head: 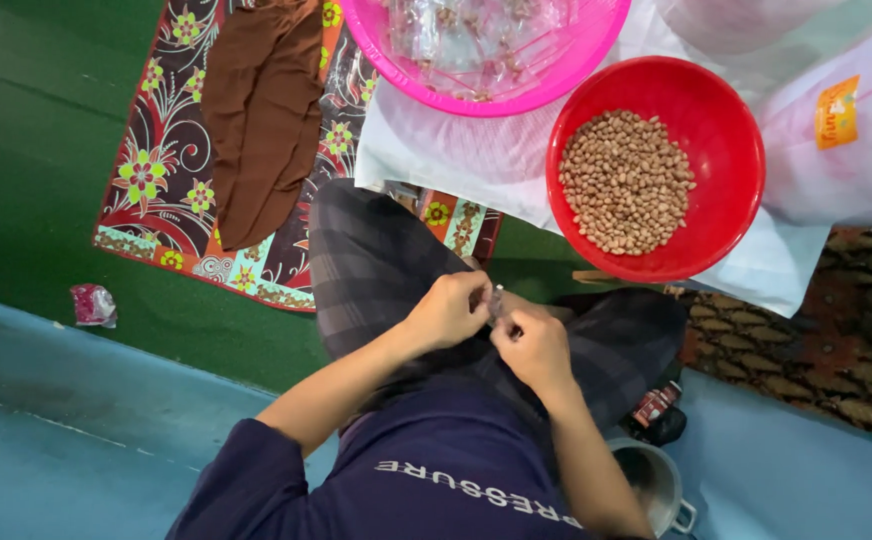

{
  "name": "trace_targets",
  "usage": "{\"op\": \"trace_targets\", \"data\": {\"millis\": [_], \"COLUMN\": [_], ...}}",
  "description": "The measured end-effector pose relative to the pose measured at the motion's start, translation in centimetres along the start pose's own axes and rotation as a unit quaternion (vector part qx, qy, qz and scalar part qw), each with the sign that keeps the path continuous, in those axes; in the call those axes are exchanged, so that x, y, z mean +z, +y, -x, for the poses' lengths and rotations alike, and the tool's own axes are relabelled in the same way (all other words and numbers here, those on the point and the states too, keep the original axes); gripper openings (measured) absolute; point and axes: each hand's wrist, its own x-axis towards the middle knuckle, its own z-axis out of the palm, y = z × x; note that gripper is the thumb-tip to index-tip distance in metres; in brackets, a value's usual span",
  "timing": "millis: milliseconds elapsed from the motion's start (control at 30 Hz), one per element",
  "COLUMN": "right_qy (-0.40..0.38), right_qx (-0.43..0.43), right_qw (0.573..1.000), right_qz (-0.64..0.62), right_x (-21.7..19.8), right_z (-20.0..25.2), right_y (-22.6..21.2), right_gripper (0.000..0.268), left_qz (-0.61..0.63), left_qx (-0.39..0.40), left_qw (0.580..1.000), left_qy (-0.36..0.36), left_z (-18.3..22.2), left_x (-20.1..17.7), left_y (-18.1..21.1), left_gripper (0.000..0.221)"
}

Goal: The person is bagging peanuts by transferring them from a large bowl into small individual plastic bags using a small scoop and their hands.

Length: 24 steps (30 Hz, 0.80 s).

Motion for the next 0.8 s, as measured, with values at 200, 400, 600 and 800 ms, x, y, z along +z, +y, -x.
{"op": "trace_targets", "data": {"millis": [200,400,600,800], "right_qy": [-0.044,0.009,0.077,0.229], "right_qx": [0.377,0.383,0.333,0.175], "right_qw": [0.696,0.652,0.737,0.849], "right_qz": [-0.610,-0.654,-0.583,-0.444], "right_x": [0.7,3.1,-1.9,-15.9], "right_z": [0.7,3.1,2.4,-3.3], "right_y": [0.8,5.1,4.1,-1.2], "right_gripper": [0.047,0.016,0.019,0.027], "left_qz": [0.267,0.286,0.387,0.382], "left_qx": [-0.087,-0.088,-0.111,-0.214], "left_qw": [0.960,0.952,0.915,0.899], "left_qy": [0.006,-0.062,-0.023,0.003], "left_z": [-0.8,-1.5,-2.0,-4.9], "left_x": [1.7,0.1,-1.1,2.3], "left_y": [-2.7,-3.1,-2.2,-12.7], "left_gripper": [0.013,0.026,0.016,0.017]}}
